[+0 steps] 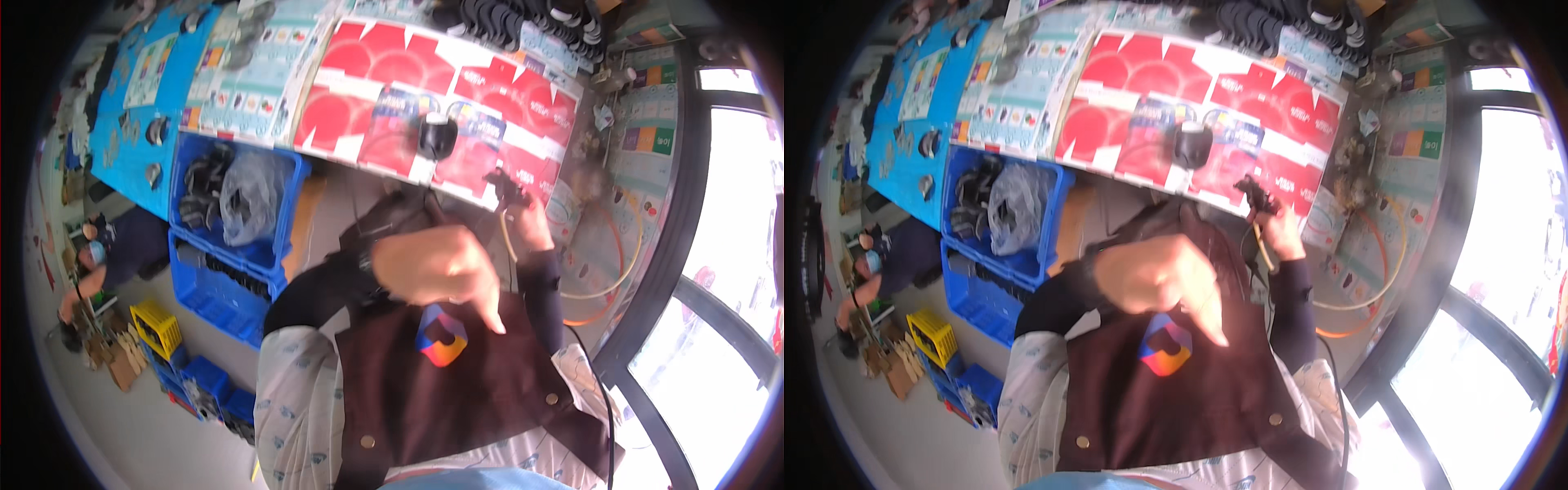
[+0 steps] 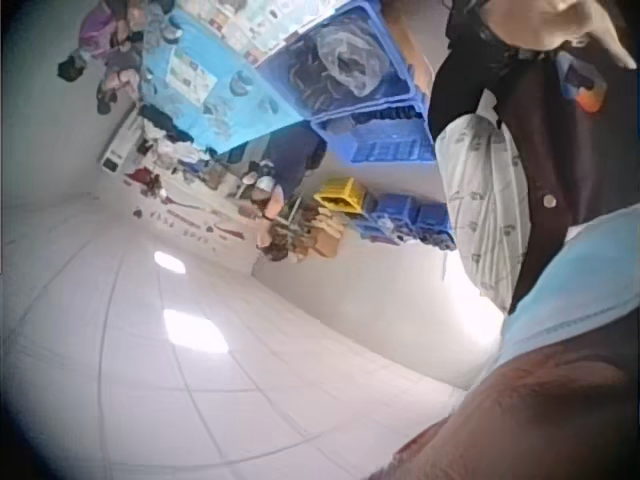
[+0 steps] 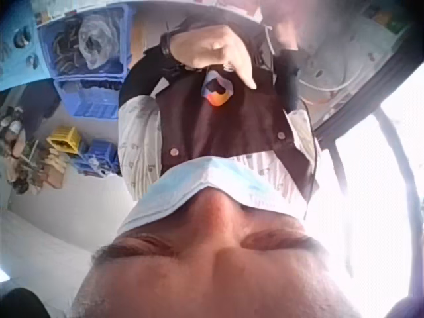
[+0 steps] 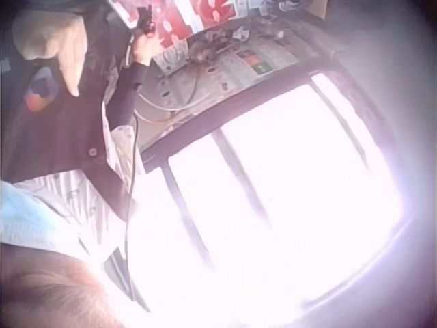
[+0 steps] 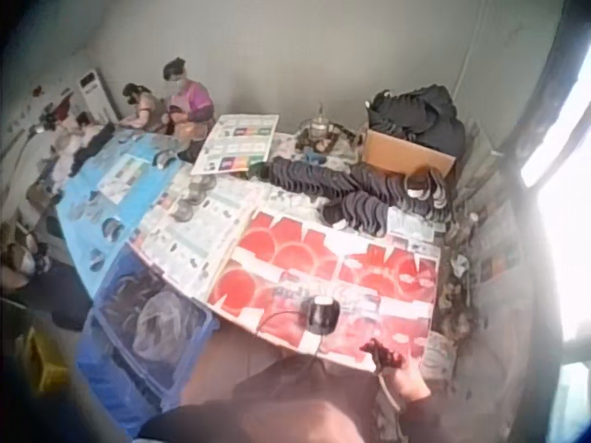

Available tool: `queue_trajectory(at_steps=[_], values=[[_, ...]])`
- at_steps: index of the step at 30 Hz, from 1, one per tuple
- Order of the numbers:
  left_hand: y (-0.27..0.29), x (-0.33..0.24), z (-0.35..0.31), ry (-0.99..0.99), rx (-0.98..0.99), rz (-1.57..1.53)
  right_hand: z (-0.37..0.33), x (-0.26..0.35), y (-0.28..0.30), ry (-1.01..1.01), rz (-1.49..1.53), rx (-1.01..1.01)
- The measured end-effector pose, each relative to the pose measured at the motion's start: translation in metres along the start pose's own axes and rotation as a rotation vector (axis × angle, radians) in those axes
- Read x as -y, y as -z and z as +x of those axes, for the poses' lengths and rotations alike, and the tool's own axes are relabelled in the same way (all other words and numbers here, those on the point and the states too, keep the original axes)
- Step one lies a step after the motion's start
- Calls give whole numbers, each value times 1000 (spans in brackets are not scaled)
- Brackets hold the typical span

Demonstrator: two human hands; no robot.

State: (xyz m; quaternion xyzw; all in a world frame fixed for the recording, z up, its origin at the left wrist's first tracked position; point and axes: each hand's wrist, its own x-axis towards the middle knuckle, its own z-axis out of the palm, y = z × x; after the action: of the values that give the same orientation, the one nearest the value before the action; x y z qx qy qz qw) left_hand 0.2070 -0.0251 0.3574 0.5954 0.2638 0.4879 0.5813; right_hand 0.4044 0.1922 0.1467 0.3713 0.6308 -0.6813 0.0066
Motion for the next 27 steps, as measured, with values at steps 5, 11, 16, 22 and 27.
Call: queue_trajectory(at_steps=[5, 11, 16, 22, 27], values=[[25, 36, -73, 669, -899, 662, 3, 1, -13, 10, -146, 44], [-32, 125, -417, 1749, -887, 365, 10, 11, -15, -4, 28, 53], [-137, 115, -482, 2230, -841, 250, 25, 28, -19, -96, -41, 76], [41, 187, -318, 1072, -1590, 985, 60, 40, -40, 58, -465, 23], [141, 312, -174, 850, -1246, 432, 89, 70, -77, 91, -537, 106]])
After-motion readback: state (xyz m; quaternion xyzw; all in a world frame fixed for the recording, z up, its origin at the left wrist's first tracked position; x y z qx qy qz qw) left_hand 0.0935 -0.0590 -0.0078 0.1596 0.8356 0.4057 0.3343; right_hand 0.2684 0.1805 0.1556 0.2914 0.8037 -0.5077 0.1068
